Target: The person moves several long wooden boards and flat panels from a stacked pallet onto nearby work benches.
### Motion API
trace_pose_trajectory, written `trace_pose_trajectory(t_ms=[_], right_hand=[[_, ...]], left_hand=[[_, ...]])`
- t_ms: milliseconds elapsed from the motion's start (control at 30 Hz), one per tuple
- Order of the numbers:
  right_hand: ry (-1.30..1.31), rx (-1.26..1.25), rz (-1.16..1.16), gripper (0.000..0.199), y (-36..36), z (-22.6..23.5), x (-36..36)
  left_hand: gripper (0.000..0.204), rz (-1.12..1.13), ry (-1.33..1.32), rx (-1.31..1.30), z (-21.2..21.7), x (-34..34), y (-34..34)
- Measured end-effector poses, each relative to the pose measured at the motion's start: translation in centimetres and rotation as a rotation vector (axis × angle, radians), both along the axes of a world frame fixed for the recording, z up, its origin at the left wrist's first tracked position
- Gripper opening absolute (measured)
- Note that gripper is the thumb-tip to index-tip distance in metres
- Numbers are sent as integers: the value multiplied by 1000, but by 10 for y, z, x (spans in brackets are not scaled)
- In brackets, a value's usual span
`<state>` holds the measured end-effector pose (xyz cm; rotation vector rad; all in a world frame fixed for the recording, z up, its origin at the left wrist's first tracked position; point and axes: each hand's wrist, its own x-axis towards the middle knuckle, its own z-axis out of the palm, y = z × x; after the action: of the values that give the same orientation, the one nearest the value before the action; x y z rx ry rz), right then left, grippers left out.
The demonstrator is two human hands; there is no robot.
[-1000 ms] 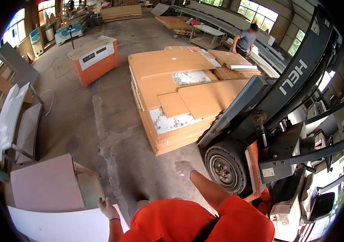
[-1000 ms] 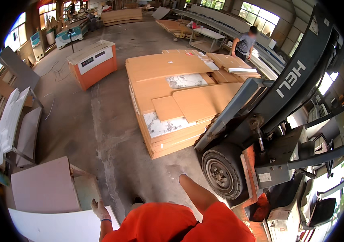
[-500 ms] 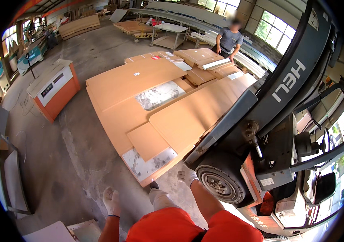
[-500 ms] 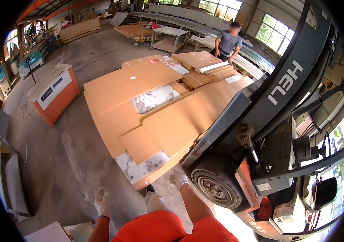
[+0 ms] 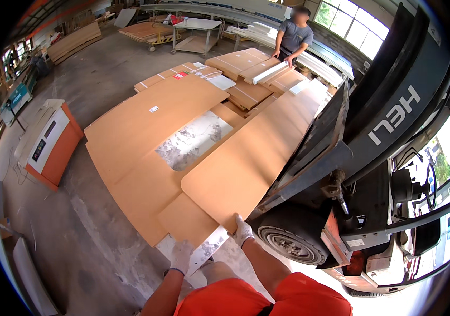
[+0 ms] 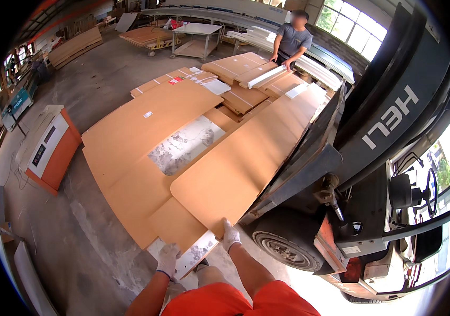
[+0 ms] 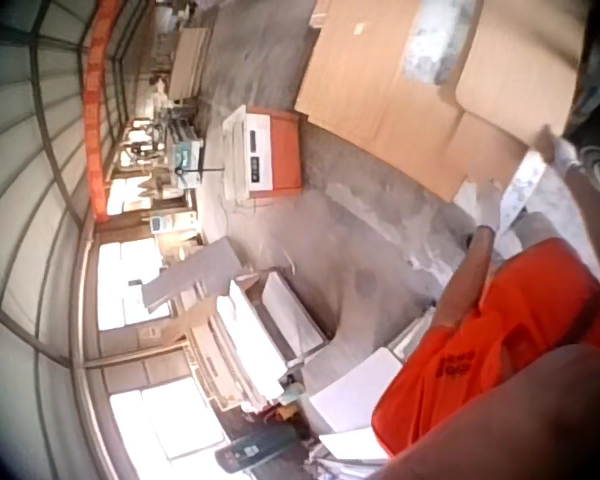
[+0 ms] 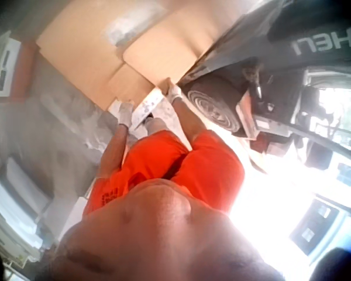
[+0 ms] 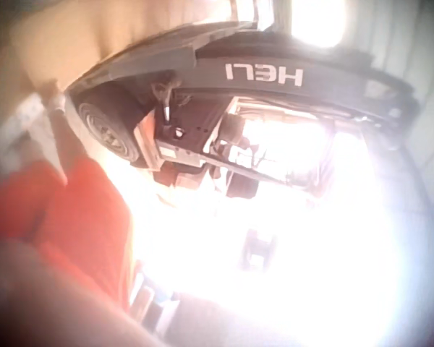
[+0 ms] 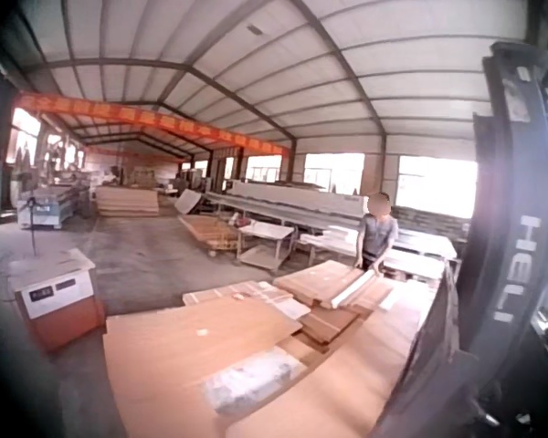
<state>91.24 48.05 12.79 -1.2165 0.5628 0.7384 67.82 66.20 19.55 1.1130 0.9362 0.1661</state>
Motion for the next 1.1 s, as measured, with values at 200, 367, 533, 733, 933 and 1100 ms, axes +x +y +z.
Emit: trace_pose_trajectory(t_ms=[200, 367, 533, 733, 933, 1100], right_hand=[[45, 27, 69, 56, 15, 24, -48], [108, 86, 222, 54, 39, 42, -117], [99, 126, 509, 50, 64, 68, -182], [82, -25, 497, 46, 92, 71, -187], [253, -115, 600, 58, 74, 60, -172], [252, -168, 598, 54, 81, 50, -206]], left_hand=[[40, -37, -58, -444, -12, 87, 22], [47, 287, -99, -529, -26, 91, 31], [39, 389, -138, -279, -8, 2, 66], [34, 505, -66, -259, 17, -165, 131], [37, 596, -179, -249, -5, -371, 173], [59, 876, 173, 10, -53, -537, 231]])
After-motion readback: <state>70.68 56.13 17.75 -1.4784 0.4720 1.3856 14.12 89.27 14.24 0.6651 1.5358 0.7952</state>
